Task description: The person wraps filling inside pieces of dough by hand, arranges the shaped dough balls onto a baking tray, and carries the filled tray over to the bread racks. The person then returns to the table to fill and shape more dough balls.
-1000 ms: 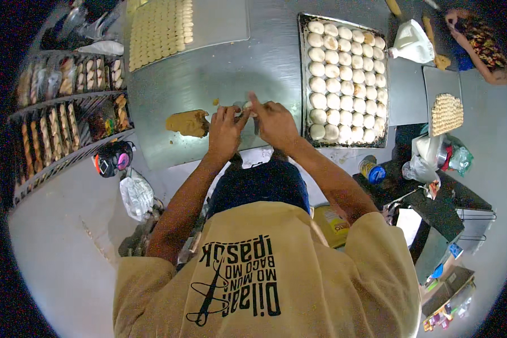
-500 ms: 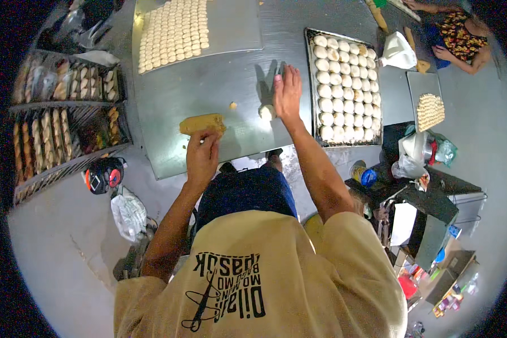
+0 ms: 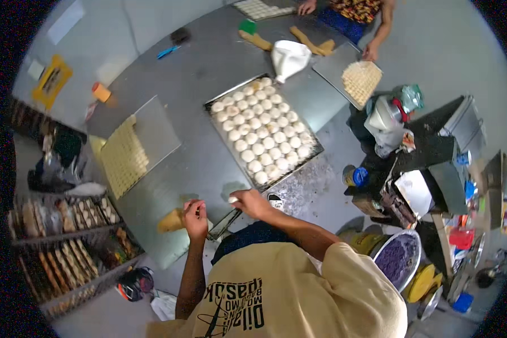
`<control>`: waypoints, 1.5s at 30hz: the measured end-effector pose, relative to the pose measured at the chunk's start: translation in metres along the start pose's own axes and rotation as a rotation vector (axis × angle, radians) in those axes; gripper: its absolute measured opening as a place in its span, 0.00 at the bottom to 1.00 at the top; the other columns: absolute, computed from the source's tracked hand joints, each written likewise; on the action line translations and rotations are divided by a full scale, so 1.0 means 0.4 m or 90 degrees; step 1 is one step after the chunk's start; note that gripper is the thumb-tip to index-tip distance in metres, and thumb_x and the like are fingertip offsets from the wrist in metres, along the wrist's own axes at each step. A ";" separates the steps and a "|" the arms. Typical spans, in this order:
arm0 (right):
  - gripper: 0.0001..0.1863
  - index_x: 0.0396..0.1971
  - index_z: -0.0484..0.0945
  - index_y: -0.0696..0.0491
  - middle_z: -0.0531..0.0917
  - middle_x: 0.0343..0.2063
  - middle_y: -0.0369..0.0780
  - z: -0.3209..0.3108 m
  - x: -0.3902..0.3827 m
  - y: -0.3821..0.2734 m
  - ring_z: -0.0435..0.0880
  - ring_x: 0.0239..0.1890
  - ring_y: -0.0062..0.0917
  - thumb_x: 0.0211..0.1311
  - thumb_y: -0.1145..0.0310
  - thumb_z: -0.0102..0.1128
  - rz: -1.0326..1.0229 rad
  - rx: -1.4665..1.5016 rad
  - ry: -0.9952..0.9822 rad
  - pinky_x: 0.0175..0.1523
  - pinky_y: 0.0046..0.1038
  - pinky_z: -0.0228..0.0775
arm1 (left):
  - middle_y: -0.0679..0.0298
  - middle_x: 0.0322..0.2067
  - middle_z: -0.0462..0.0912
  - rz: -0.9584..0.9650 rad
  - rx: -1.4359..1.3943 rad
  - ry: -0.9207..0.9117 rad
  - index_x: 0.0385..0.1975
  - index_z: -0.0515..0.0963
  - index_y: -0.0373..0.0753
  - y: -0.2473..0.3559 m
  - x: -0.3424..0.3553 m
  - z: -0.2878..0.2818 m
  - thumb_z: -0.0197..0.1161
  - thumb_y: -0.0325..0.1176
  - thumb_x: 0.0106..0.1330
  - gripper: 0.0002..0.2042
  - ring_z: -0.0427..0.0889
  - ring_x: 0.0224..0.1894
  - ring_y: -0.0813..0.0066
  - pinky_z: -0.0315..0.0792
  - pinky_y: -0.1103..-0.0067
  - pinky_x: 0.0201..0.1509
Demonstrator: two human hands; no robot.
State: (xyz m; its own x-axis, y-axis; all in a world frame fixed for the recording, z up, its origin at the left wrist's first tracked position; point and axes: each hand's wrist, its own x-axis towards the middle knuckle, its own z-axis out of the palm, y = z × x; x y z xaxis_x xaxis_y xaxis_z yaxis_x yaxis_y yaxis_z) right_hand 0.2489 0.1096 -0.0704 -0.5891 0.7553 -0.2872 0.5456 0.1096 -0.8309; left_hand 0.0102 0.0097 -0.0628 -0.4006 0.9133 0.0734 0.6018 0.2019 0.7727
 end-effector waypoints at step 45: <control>0.15 0.46 0.89 0.60 0.90 0.43 0.51 -0.692 -0.042 0.532 0.90 0.46 0.50 0.60 0.72 0.71 0.103 -0.111 0.307 0.55 0.43 0.82 | 0.54 0.42 0.86 0.043 0.072 -0.190 0.43 0.88 0.35 0.259 0.140 0.419 0.71 0.32 0.71 0.08 0.87 0.40 0.59 0.82 0.69 0.42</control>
State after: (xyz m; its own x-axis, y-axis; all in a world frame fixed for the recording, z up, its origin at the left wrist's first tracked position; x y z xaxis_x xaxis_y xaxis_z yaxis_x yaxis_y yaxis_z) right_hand 0.5400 0.2991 -0.1104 -0.1712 0.9780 -0.1188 0.7219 0.0425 -0.6907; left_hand 0.1658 0.1412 -0.0843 -0.1474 0.9859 -0.0789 0.6994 0.1603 0.6965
